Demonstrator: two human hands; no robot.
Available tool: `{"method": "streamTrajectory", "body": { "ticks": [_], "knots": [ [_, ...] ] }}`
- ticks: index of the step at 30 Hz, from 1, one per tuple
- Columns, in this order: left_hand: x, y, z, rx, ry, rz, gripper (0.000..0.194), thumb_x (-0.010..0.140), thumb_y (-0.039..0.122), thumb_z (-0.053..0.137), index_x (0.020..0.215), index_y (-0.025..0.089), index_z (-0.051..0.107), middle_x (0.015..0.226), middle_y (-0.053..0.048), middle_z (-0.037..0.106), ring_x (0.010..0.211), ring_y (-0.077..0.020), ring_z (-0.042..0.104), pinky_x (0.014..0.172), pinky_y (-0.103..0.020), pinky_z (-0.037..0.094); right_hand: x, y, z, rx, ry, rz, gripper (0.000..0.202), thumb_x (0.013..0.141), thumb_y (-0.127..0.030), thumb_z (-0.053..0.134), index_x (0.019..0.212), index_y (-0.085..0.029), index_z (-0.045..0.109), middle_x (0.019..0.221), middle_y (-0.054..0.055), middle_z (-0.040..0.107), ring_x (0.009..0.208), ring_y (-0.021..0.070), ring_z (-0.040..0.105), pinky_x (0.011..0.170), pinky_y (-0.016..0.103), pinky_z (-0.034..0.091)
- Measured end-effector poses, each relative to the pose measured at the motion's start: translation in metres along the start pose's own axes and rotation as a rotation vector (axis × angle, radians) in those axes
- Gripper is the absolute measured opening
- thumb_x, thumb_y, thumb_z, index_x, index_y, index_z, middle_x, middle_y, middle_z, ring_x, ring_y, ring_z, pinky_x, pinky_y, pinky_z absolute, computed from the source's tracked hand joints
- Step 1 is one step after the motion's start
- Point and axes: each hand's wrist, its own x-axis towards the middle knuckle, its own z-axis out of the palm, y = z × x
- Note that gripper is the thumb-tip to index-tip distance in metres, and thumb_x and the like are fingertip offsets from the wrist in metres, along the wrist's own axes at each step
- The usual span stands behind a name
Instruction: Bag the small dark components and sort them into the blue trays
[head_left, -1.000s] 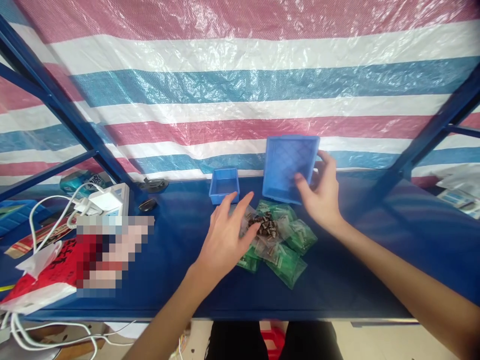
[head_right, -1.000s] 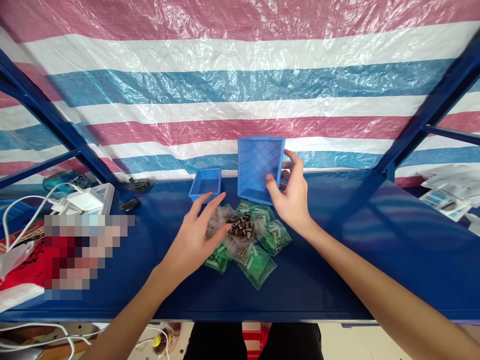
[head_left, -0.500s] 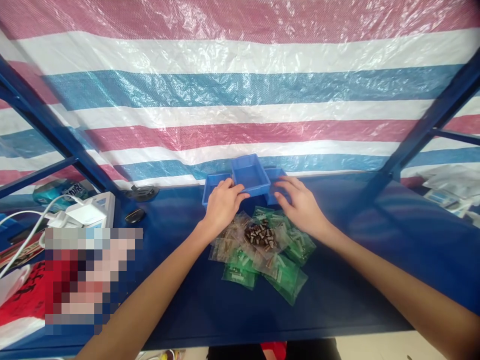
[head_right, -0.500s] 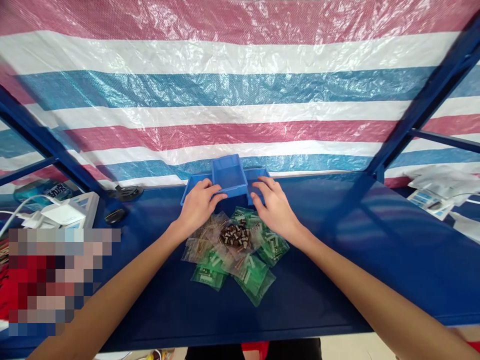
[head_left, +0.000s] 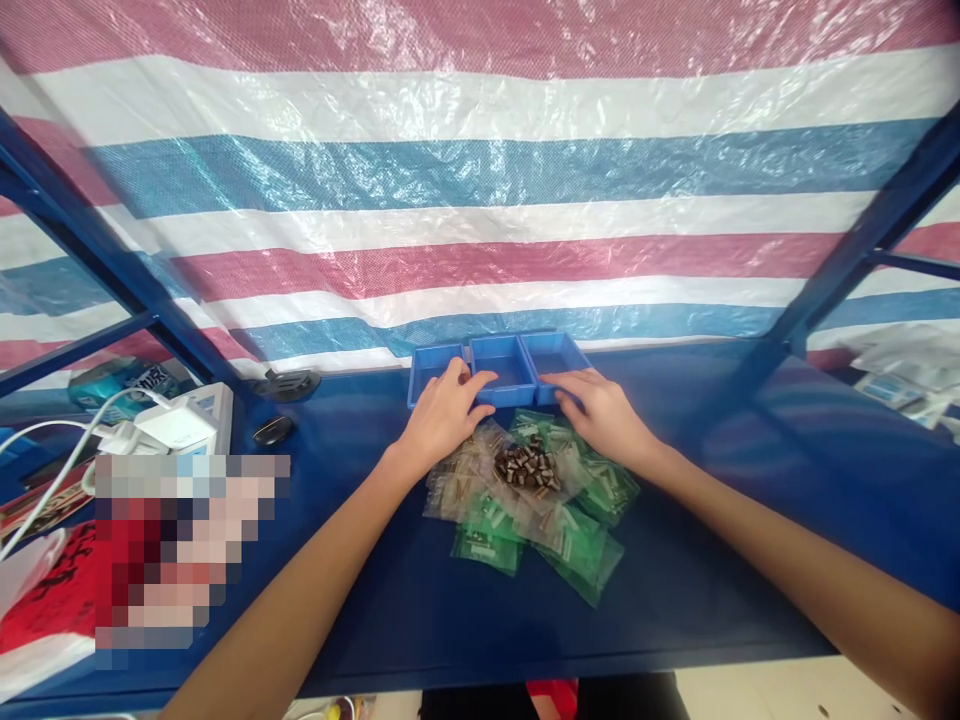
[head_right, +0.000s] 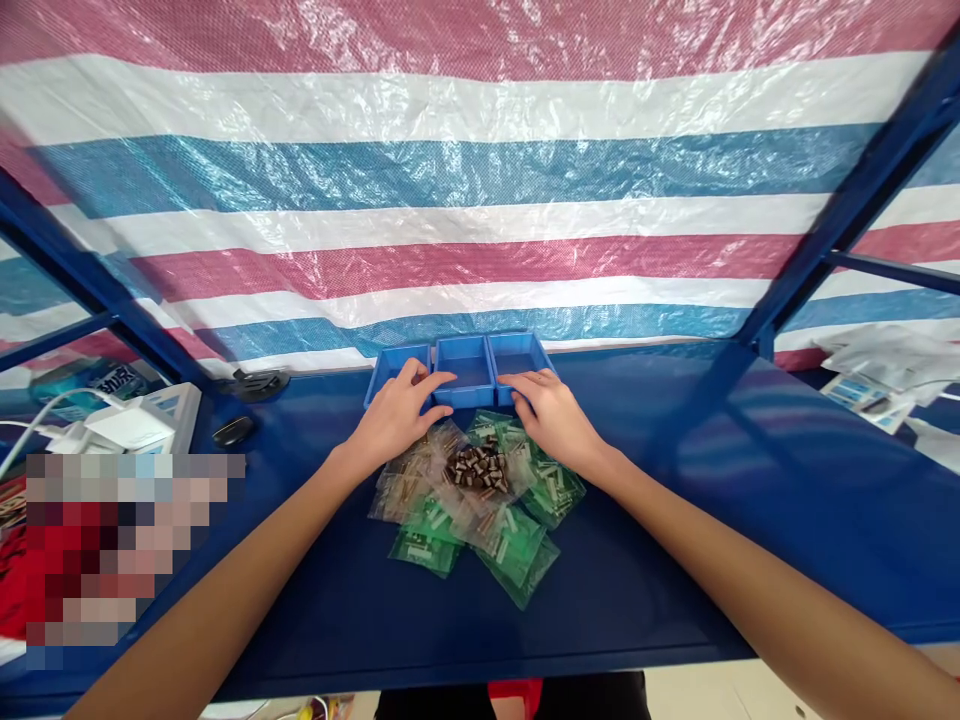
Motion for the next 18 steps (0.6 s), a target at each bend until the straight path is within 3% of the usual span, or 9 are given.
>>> {"method": "streamTrajectory", "body": {
  "ticks": [6, 14, 18],
  "knots": [
    [-0.001, -0.018, 0.001, -0.139, -0.024, 0.123, 0.037, 0.103, 0.029, 0.046, 0.132, 0.018, 0.065, 0.122, -0.01, 0.05, 0.085, -0.0177, 0.065, 0.086, -0.034, 0.056, 0.0, -0.003, 0.0, 0.082, -0.01, -0.067, 0.048, 0.094, -0.009, 0.043, 0.132, -0.021, 0.069, 0.137, 0.007, 0.067, 0.125, 0.0281, 0.064, 0.108, 0.05, 0.052],
    [-0.004, -0.016, 0.005, -0.172, 0.074, 0.168, 0.036, 0.103, 0.026, 0.043, 0.124, 0.016, 0.071, 0.104, -0.008, 0.053, 0.088, -0.0186, 0.063, 0.084, -0.033, 0.057, 0.001, -0.008, -0.006, 0.092, -0.004, -0.049, 0.047, 0.092, -0.009, 0.045, 0.126, -0.025, 0.073, 0.126, 0.004, 0.074, 0.114, 0.0268, 0.07, 0.099, 0.049, 0.059],
    [-0.002, -0.019, 0.005, -0.239, 0.074, 0.178, 0.037, 0.104, 0.025, 0.043, 0.126, 0.017, 0.071, 0.108, -0.008, 0.056, 0.088, -0.0175, 0.065, 0.081, -0.031, 0.057, -0.001, -0.006, -0.004, 0.08, 0.003, -0.053, 0.045, 0.093, -0.01, 0.046, 0.126, -0.025, 0.072, 0.127, 0.003, 0.073, 0.114, 0.026, 0.07, 0.099, 0.047, 0.059]
  ]
}}
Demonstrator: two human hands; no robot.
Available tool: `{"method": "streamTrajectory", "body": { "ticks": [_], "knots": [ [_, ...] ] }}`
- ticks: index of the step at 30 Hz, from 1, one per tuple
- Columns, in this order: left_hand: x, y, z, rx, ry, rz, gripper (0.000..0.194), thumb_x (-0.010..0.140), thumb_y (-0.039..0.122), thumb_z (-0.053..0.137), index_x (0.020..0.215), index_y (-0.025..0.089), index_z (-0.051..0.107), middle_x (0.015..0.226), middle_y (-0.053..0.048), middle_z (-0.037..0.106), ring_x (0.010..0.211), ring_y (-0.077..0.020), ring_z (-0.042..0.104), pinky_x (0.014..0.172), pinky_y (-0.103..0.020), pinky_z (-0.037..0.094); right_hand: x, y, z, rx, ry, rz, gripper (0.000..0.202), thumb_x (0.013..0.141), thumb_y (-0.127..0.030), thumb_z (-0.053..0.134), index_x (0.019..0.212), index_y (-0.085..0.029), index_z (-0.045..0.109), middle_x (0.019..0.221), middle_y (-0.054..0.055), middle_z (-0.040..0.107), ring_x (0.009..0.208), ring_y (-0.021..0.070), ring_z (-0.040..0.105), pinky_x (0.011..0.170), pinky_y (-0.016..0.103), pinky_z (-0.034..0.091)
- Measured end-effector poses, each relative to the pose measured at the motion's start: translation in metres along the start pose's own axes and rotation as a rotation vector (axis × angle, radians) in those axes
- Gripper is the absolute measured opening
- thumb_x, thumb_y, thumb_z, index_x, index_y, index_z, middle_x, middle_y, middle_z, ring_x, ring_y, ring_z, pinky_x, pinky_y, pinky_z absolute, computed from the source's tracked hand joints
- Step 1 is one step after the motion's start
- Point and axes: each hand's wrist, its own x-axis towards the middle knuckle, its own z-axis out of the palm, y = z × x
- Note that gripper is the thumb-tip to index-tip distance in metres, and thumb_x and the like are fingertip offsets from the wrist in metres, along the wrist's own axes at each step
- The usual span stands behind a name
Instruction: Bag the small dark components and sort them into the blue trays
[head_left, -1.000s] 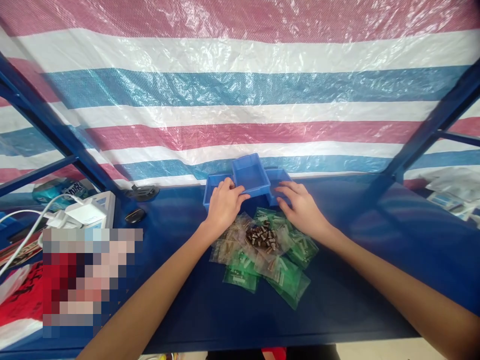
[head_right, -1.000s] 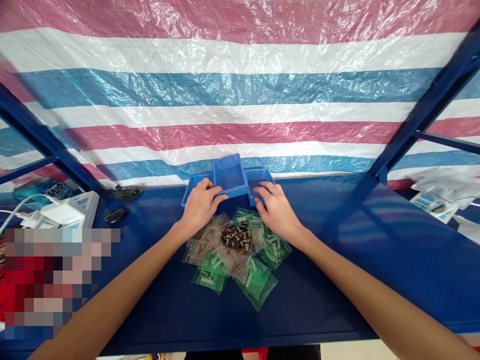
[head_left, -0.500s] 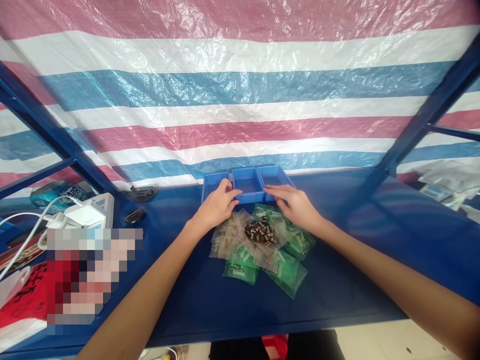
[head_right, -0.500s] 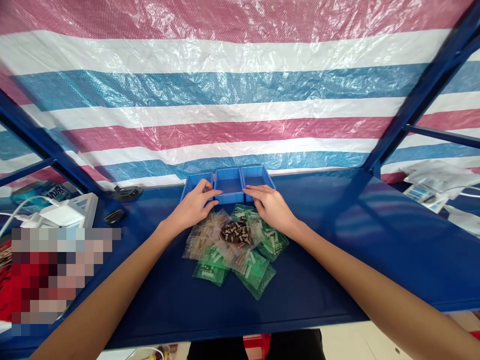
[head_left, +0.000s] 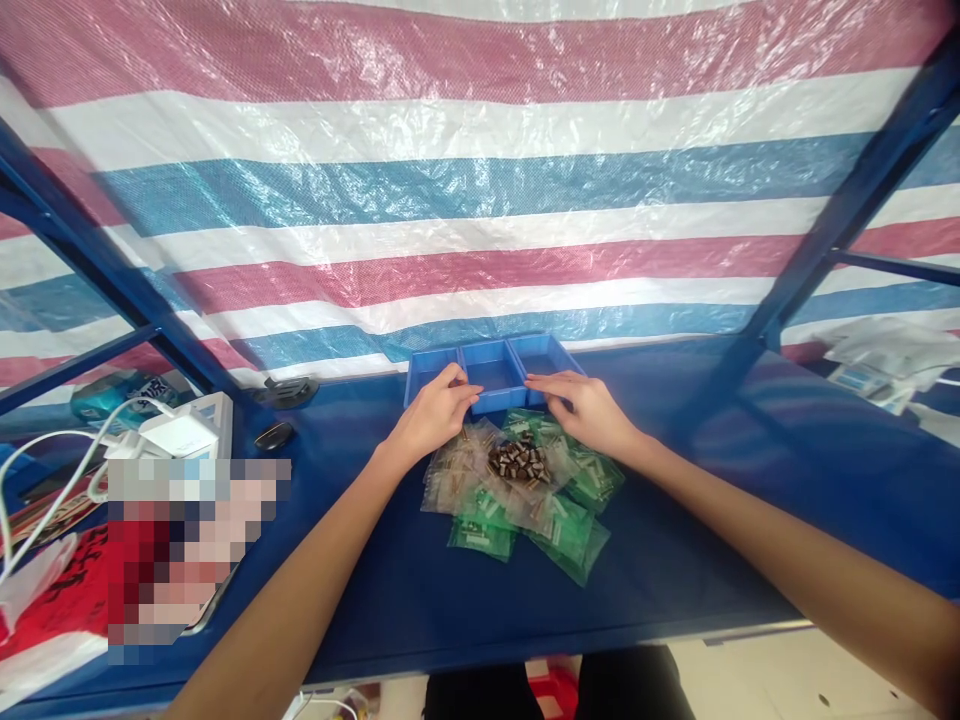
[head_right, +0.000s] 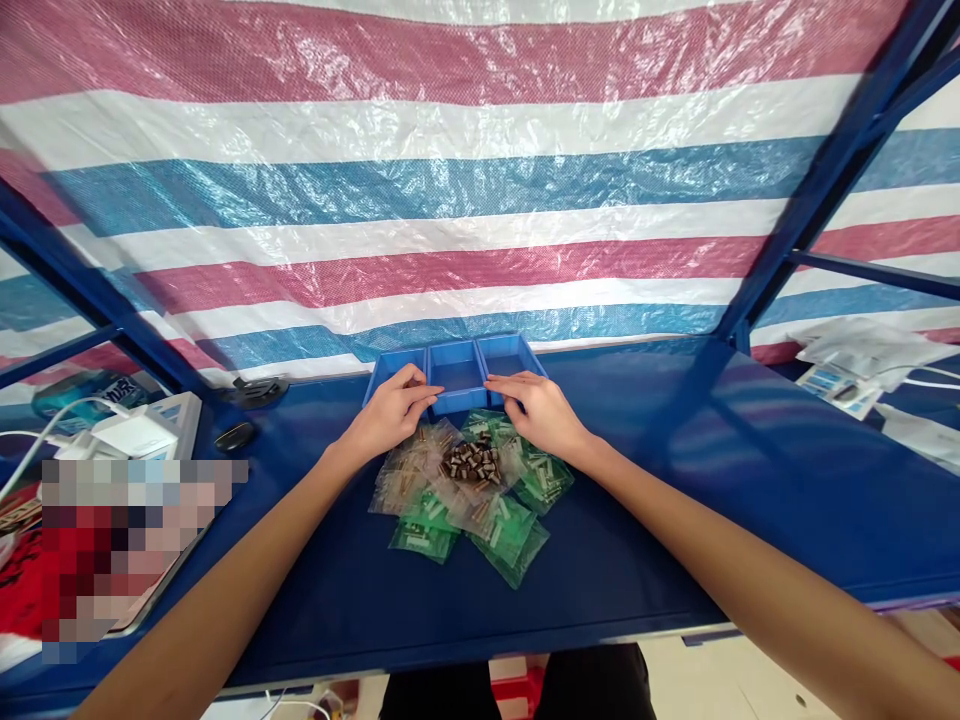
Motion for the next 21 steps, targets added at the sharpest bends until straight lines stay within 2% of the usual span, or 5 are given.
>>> {"method": "streamTrajectory", "body": {
  "ticks": [6, 14, 21],
  "knots": [
    [0.0042, -0.0015, -0.0034, -0.112, 0.004, 0.026, 0.036, 0.102, 0.02, 0.043, 0.122, 0.019, 0.073, 0.118, -0.009, 0.06, 0.082, -0.0139, 0.067, 0.083, -0.031, 0.057, -0.0014, 0.0045, 0.0014, -0.077, -0.046, -0.057, 0.049, 0.092, -0.006, 0.044, 0.132, -0.021, 0.068, 0.135, 0.005, 0.069, 0.12, 0.026, 0.067, 0.105, 0.048, 0.054],
    [0.0034, -0.0002, -0.0044, -0.158, 0.021, 0.031, 0.038, 0.098, 0.015, 0.045, 0.121, 0.021, 0.075, 0.105, -0.008, 0.063, 0.083, -0.0155, 0.067, 0.078, -0.03, 0.055, -0.0017, 0.0031, -0.0034, -0.192, -0.112, -0.092, 0.059, 0.087, 0.001, 0.043, 0.138, -0.02, 0.063, 0.14, 0.007, 0.066, 0.121, 0.0277, 0.066, 0.101, 0.048, 0.057],
    [0.0024, 0.0007, -0.0044, -0.177, 0.05, 0.019, 0.032, 0.101, 0.023, 0.05, 0.121, 0.023, 0.075, 0.099, -0.005, 0.067, 0.089, -0.0171, 0.067, 0.084, -0.031, 0.054, -0.0011, -0.0022, -0.0057, -0.202, -0.115, -0.112, 0.051, 0.092, -0.006, 0.045, 0.138, -0.02, 0.063, 0.138, 0.01, 0.067, 0.121, 0.0304, 0.066, 0.099, 0.05, 0.059]
  ]
}}
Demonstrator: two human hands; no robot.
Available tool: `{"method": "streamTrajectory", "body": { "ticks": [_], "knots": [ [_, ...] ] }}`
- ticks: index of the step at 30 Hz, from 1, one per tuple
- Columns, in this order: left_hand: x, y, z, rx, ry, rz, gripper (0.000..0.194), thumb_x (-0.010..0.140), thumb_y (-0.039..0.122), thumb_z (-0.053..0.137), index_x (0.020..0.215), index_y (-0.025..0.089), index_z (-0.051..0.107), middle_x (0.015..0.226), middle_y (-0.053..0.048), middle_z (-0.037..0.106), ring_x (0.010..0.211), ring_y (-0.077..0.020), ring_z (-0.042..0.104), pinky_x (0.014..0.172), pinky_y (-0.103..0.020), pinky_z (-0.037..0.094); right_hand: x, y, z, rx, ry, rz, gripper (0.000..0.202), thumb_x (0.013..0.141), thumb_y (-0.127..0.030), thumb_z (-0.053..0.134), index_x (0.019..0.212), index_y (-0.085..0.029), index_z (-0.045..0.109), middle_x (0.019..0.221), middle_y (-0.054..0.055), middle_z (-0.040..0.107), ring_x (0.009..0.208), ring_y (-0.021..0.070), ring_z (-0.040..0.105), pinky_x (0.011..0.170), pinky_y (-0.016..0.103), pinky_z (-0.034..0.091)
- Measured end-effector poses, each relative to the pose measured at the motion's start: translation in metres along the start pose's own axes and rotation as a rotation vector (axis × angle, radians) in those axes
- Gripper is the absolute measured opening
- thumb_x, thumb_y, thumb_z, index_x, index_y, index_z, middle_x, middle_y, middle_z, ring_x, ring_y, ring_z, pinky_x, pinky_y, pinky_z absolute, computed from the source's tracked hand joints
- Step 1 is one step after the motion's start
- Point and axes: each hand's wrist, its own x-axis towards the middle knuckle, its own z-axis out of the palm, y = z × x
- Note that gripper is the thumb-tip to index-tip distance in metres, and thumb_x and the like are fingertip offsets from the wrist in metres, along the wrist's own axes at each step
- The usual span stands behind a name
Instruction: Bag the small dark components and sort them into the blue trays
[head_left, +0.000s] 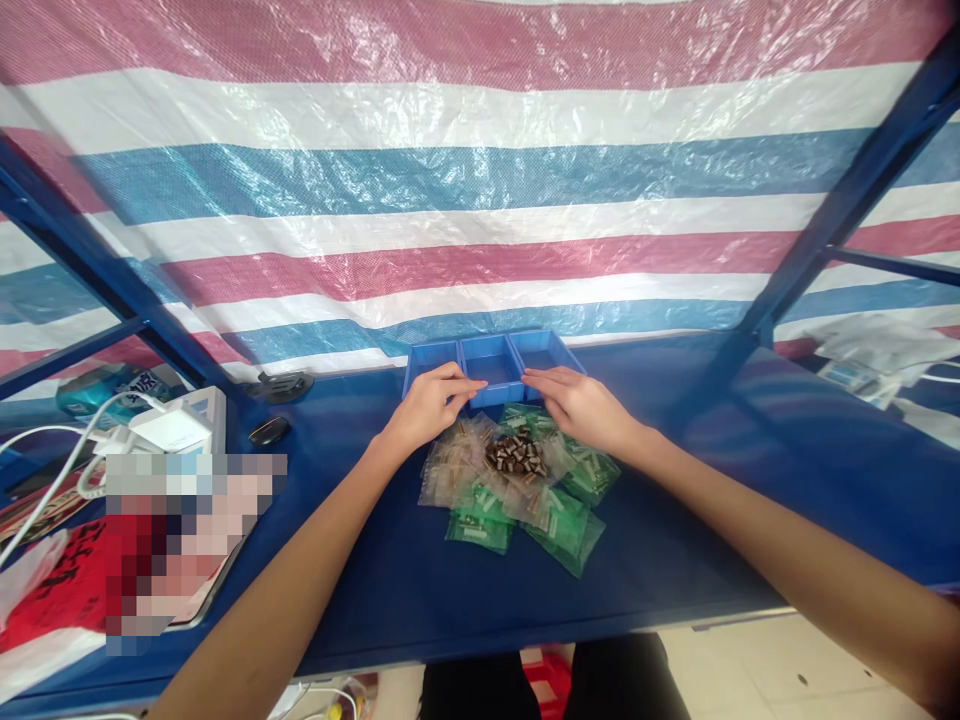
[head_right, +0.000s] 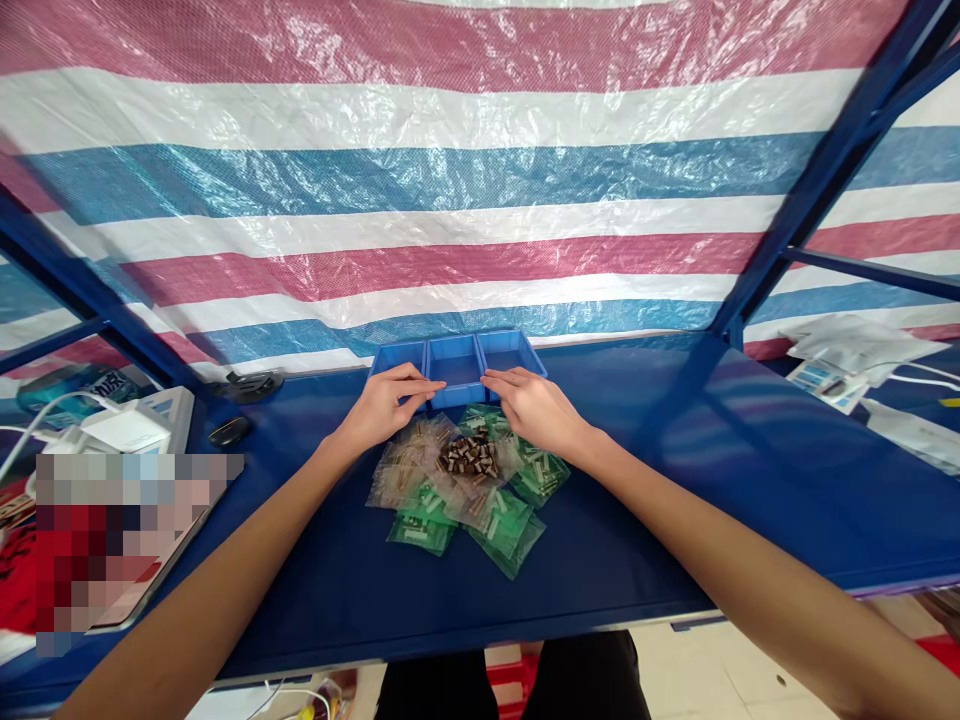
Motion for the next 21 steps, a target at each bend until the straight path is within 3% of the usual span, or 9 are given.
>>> {"method": "streamTrajectory", "body": {
  "ticks": [8, 16, 19, 21],
  "knots": [
    [-0.001, 0.002, -0.001, 0.018, 0.033, 0.021, 0.029, 0.101, 0.022, 0.054, 0.121, 0.022, 0.074, 0.095, -0.005, 0.068, 0.084, -0.016, 0.067, 0.081, -0.029, 0.053, 0.0, -0.006, 0.002, -0.044, -0.007, -0.025, 0.043, 0.098, -0.011, 0.043, 0.136, -0.015, 0.063, 0.137, 0.015, 0.066, 0.121, 0.0314, 0.065, 0.102, 0.052, 0.055],
    [-0.002, -0.002, 0.002, 0.003, 0.019, -0.003, 0.029, 0.102, 0.028, 0.052, 0.119, 0.022, 0.075, 0.1, -0.006, 0.071, 0.091, -0.0176, 0.069, 0.083, -0.03, 0.054, -0.002, -0.003, 0.006, 0.016, 0.017, -0.034, 0.044, 0.096, -0.012, 0.046, 0.136, -0.019, 0.063, 0.137, 0.013, 0.067, 0.12, 0.0319, 0.066, 0.103, 0.055, 0.054],
    [0.003, 0.005, -0.007, 0.142, -0.023, 0.005, 0.029, 0.102, 0.03, 0.053, 0.121, 0.024, 0.074, 0.108, -0.006, 0.074, 0.098, -0.0203, 0.069, 0.091, -0.036, 0.05, 0.001, -0.003, 0.002, 0.056, 0.024, -0.023, 0.044, 0.097, -0.014, 0.045, 0.138, -0.02, 0.061, 0.136, 0.012, 0.067, 0.121, 0.0305, 0.065, 0.101, 0.052, 0.055],
    [0.006, 0.017, -0.023, 0.31, -0.013, 0.0, 0.028, 0.102, 0.034, 0.054, 0.12, 0.027, 0.074, 0.113, -0.006, 0.075, 0.106, -0.0245, 0.068, 0.099, -0.043, 0.043, 0.007, -0.005, -0.007, 0.063, 0.053, -0.017, 0.042, 0.099, -0.016, 0.043, 0.137, -0.019, 0.062, 0.136, 0.012, 0.068, 0.123, 0.0295, 0.064, 0.103, 0.051, 0.054]
  ]
}}
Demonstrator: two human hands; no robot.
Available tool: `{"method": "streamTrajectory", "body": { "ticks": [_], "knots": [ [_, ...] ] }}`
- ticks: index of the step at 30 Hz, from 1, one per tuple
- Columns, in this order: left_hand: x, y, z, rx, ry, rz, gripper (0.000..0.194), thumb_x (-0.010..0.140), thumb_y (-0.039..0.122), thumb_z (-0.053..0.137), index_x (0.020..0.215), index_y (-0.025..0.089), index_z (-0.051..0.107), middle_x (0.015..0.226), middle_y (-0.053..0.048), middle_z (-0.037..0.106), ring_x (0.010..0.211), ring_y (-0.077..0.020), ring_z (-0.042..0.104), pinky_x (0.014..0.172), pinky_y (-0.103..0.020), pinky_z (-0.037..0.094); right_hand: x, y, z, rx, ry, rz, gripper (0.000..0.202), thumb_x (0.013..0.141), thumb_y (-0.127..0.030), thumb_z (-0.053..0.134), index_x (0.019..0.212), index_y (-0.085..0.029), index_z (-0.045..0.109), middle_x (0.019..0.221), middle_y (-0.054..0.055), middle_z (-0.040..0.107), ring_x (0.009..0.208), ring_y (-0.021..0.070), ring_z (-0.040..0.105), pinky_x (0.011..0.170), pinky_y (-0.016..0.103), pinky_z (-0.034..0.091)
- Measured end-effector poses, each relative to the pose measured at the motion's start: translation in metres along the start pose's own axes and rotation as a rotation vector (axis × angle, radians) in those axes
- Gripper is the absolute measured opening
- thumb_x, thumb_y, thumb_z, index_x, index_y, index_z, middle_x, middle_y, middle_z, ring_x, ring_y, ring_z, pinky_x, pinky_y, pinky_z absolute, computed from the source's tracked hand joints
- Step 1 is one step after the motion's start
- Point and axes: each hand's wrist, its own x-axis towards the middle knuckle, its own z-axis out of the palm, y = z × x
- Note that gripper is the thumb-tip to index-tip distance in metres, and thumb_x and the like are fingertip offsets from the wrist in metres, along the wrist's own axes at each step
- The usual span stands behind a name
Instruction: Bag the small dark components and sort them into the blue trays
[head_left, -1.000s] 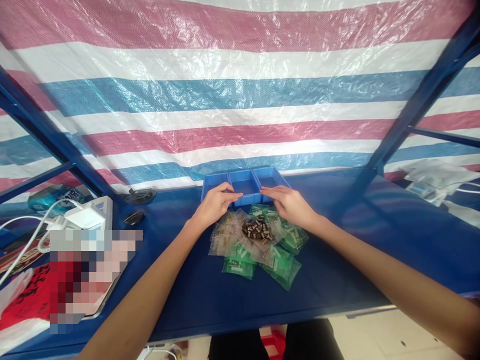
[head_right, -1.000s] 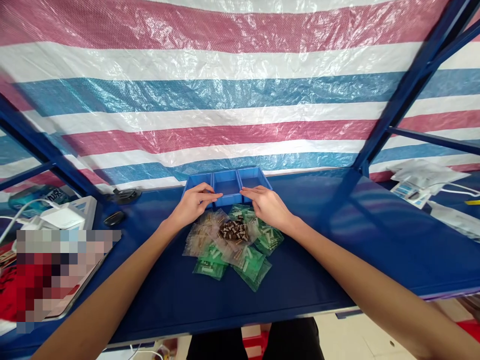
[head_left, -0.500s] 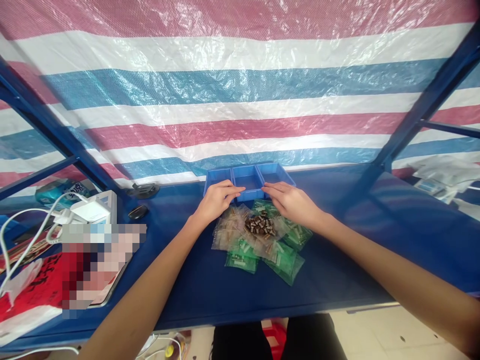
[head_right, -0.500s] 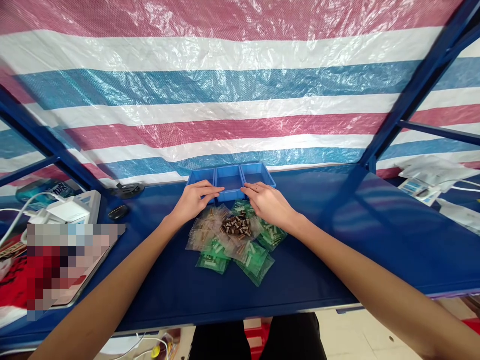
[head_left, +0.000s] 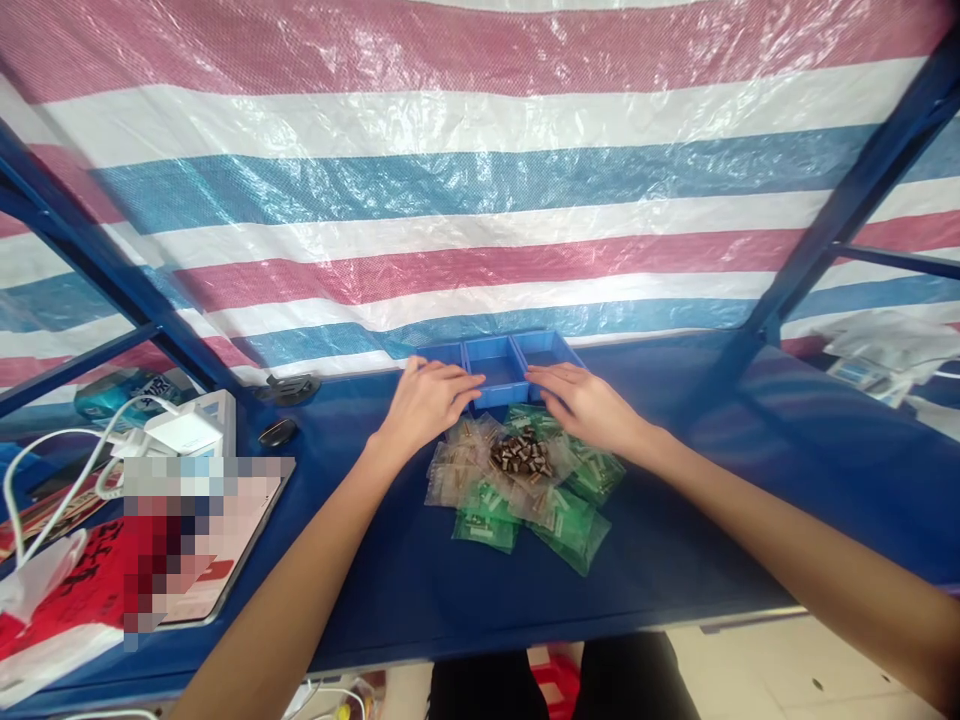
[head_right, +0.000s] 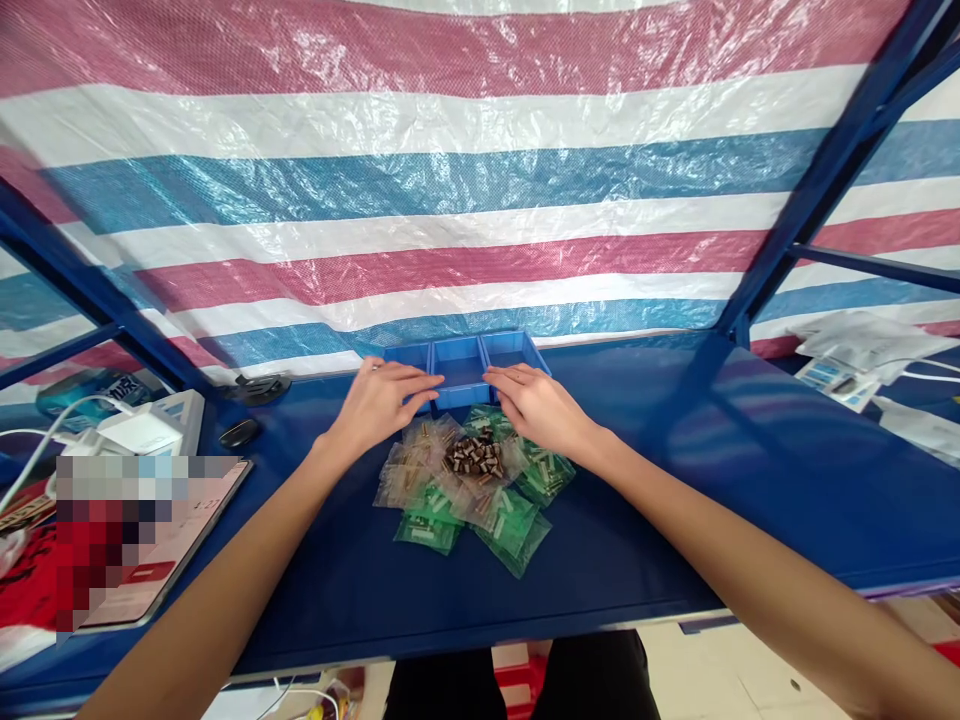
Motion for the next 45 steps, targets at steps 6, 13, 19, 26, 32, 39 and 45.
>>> {"method": "streamTrajectory", "body": {
  "ticks": [6, 13, 19, 26, 32, 39, 45],
  "knots": [
    [-0.057, 0.051, -0.061, 0.12, 0.133, -0.265, 0.034, 0.104, 0.033, 0.047, 0.133, 0.026, 0.064, 0.13, -0.007, 0.069, 0.117, -0.0277, 0.065, 0.097, -0.043, 0.045, -0.012, -0.03, -0.047, 0.019, 0.069, 0.042, 0.035, 0.101, -0.025, 0.047, 0.131, -0.022, 0.065, 0.128, 0.009, 0.071, 0.123, 0.0308, 0.062, 0.108, 0.052, 0.048],
    [-0.174, 0.091, -0.025, 0.014, 0.031, -0.679, 0.042, 0.102, 0.043, 0.048, 0.142, 0.029, 0.056, 0.142, -0.01, 0.062, 0.128, -0.0343, 0.06, 0.093, -0.047, 0.057, -0.139, -0.054, -0.039, -0.225, 0.155, 0.392, 0.033, 0.1, -0.032, 0.048, 0.126, -0.021, 0.065, 0.113, 0.015, 0.071, 0.105, 0.0354, 0.066, 0.085, 0.051, 0.057],
    [-0.174, 0.096, -0.015, 0.064, -0.046, -0.673, 0.045, 0.104, 0.046, 0.044, 0.142, 0.027, 0.057, 0.149, -0.009, 0.056, 0.143, -0.0349, 0.046, 0.112, -0.059, 0.044, -0.155, -0.05, -0.028, -0.346, 0.079, 0.448, 0.034, 0.102, -0.034, 0.046, 0.122, -0.016, 0.066, 0.115, 0.017, 0.07, 0.106, 0.036, 0.065, 0.086, 0.05, 0.056],
    [-0.173, 0.099, -0.018, 0.095, -0.082, -0.687, 0.047, 0.105, 0.047, 0.039, 0.142, 0.024, 0.058, 0.15, -0.01, 0.055, 0.144, -0.033, 0.045, 0.112, -0.057, 0.045, -0.155, -0.052, -0.028, -0.35, 0.045, 0.424, 0.036, 0.103, -0.034, 0.044, 0.123, -0.012, 0.065, 0.118, 0.017, 0.069, 0.108, 0.0348, 0.063, 0.091, 0.048, 0.053],
    [-0.177, 0.095, -0.017, 0.139, -0.082, -0.601, 0.047, 0.105, 0.046, 0.039, 0.142, 0.024, 0.058, 0.149, -0.01, 0.055, 0.144, -0.034, 0.045, 0.11, -0.057, 0.046, -0.154, -0.054, -0.028, -0.346, -0.002, 0.462, 0.036, 0.103, -0.035, 0.044, 0.122, -0.014, 0.066, 0.12, 0.016, 0.069, 0.11, 0.0351, 0.062, 0.094, 0.05, 0.051],
    [-0.178, 0.092, -0.016, 0.124, -0.085, -0.583, 0.044, 0.104, 0.047, 0.041, 0.142, 0.03, 0.057, 0.149, -0.007, 0.056, 0.144, -0.035, 0.044, 0.109, -0.058, 0.046, -0.155, -0.05, -0.029, -0.305, 0.024, 0.465, 0.037, 0.104, -0.039, 0.045, 0.126, -0.016, 0.063, 0.119, 0.017, 0.068, 0.111, 0.0348, 0.061, 0.094, 0.051, 0.052],
    [-0.173, 0.099, -0.02, 0.048, -0.091, -0.68, 0.058, 0.104, 0.05, 0.041, 0.159, 0.033, 0.029, 0.149, -0.007, 0.055, 0.146, -0.033, 0.042, 0.111, -0.056, 0.043, -0.15, -0.054, -0.036, -0.272, 0.083, 0.434, 0.034, 0.102, -0.04, 0.047, 0.119, -0.018, 0.067, 0.115, 0.015, 0.071, 0.106, 0.0349, 0.065, 0.085, 0.049, 0.055]
  ]
}}
